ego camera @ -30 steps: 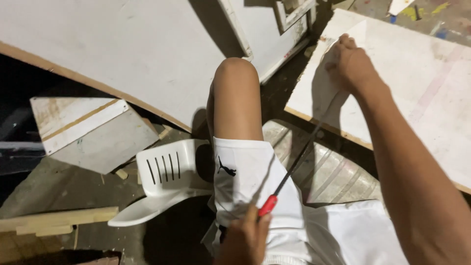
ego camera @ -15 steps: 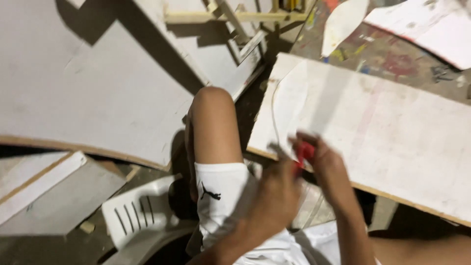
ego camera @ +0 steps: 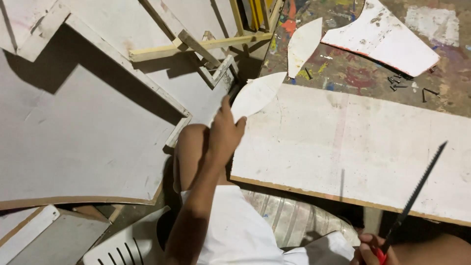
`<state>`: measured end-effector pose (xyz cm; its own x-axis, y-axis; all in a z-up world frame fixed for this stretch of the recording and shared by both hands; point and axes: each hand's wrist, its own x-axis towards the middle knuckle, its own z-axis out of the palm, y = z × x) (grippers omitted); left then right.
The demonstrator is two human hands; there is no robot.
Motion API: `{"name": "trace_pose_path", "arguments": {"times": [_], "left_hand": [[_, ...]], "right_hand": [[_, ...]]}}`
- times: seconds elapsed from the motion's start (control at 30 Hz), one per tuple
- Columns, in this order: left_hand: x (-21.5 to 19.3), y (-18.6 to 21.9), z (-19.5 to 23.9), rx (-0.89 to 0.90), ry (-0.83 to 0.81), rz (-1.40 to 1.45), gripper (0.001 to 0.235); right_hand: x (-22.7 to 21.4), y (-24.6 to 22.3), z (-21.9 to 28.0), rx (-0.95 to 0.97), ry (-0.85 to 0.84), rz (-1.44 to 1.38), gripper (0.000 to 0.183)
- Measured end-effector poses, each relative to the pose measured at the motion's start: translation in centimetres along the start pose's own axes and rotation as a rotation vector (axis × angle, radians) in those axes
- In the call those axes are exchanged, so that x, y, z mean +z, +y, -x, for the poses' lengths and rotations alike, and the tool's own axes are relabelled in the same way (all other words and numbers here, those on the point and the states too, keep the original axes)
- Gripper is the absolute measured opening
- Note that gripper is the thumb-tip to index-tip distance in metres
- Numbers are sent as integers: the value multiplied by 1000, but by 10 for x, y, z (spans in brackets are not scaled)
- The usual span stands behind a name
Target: Cutting a thin white board using a hand saw while sitting on a low chair.
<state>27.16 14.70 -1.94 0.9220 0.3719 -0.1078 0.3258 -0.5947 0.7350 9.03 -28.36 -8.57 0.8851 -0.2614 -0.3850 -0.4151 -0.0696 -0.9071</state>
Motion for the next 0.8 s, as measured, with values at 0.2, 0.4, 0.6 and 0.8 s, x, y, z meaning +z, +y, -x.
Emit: {"name": "trace_pose_path", "arguments": {"times": [0.2,0.4,0.6,0.8], "left_hand": [[12,-42,-35,-111,208,482,38],[82,11,-65,77,247,881,29],[70,114,-38,113,-282,698,73],[54,18,31,178,274,-61,58]], "right_hand": [[11,21,-17,189,17,-141,22],[110,-91,15,218,210,-80,5],[105,-76,17,190,141,-115,7],[102,-36,20,37,157,-38,8]]}}
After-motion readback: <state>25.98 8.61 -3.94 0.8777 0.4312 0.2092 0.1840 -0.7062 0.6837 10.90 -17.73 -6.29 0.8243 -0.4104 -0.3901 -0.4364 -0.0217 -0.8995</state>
